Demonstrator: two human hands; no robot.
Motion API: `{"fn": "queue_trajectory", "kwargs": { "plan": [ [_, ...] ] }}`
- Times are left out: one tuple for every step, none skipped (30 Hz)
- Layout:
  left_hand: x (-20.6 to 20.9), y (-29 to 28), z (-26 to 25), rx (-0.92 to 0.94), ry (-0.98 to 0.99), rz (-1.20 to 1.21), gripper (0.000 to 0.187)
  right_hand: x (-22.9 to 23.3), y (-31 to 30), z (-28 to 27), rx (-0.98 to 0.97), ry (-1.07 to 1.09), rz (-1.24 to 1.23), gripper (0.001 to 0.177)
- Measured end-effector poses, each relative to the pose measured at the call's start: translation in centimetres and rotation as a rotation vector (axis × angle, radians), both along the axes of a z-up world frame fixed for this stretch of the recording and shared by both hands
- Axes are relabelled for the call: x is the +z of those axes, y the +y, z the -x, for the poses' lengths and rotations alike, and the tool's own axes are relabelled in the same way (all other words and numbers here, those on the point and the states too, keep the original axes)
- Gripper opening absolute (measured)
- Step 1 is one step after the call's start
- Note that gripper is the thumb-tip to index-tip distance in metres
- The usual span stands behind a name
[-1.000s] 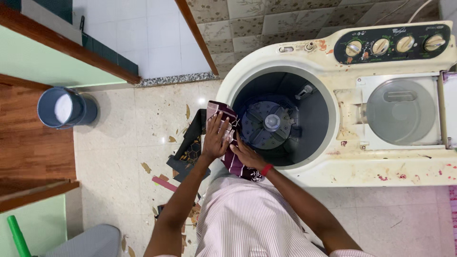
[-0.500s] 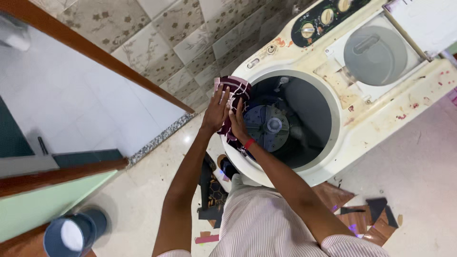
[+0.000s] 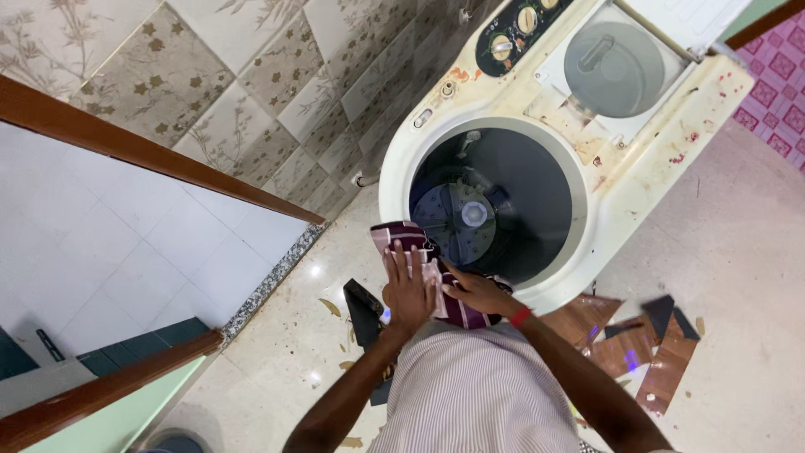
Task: The person washes a piece of patterned cloth by dipping it into a washing machine tub and scrubbing it by hand before placing it into the spin-dryer compartment.
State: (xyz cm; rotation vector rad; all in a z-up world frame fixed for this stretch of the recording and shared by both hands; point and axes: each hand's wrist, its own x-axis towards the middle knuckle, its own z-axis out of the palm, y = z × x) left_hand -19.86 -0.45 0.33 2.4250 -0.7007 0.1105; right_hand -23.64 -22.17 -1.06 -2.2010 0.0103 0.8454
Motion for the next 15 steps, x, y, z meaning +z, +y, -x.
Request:
{"fn": "queue_trajectory", "kwargs": {
  "plan": [
    [0.2,-0.7,1.7,0.006,-0.005,-0.011,0.070,1.7,-1.1,1.1,0.064,-0.089,0.061,0.082],
    [0.4,-1.3,2.7,0.011,-0.010,-0.023,0.067,2.9,-1.1,1.9,0.040,-0.085,0.061,0.082],
    [0.5,-1.8,2.7,-0.013,-0.011,-0.021,0.067,4.0,-1.1,2.6,0.015,-0.212,0.136,0.073],
    [0.6,-2.4,2.7,0.014,-0.028,-0.026,0.065,5.0,-1.0,3.1,-0.011,-0.337,0.214,0.067],
    [0.7,-2.9,2.5,0.044,-0.044,-0.031,0.063,5.5,-0.3,3.3,-0.030,-0.334,0.218,0.067],
    [0.7,-3.1,1.8,0.025,-0.044,-0.030,0.063,5.5,1.1,3.0,-0.086,-0.380,0.287,0.060],
    [0.7,-2.9,0.9,0.009,-0.062,-0.008,0.054,5.4,2.3,2.7,-0.134,-0.422,0.355,0.055],
    [0.5,-2.8,-0.1,-0.006,-0.079,0.014,0.046,5.2,3.1,2.2,-0.144,-0.415,0.357,0.055],
    [0.4,-2.5,-1.3,-0.014,-0.071,0.010,0.046,4.9,3.8,1.7,-0.182,-0.484,0.345,0.050],
    [0.2,-2.1,-2.7,-0.052,-0.089,0.042,0.042,4.5,4.4,1.3,-0.221,-0.553,0.333,0.046],
    [0.1,-1.9,-3.9,-0.081,-0.114,0.074,0.038,4.1,4.5,0.6,-0.220,-0.553,0.329,0.046],
    [0.2,-1.7,-4.5,-0.079,-0.113,0.071,0.038,3.7,4.4,0.0,-0.205,-0.525,0.274,0.046],
    [0.4,-1.5,-5.1,-0.093,-0.133,0.076,0.036,3.3,4.3,-0.5,-0.182,-0.503,0.215,0.046],
    [0.7,-1.4,-5.3,-0.108,-0.152,0.082,0.035,3.0,4.2,-0.4,-0.173,-0.508,0.206,0.046],
    [1.1,-1.4,-5.2,-0.088,-0.161,0.075,0.035,2.7,3.8,-0.5,-0.163,-0.550,0.171,0.047]
  ]
}}
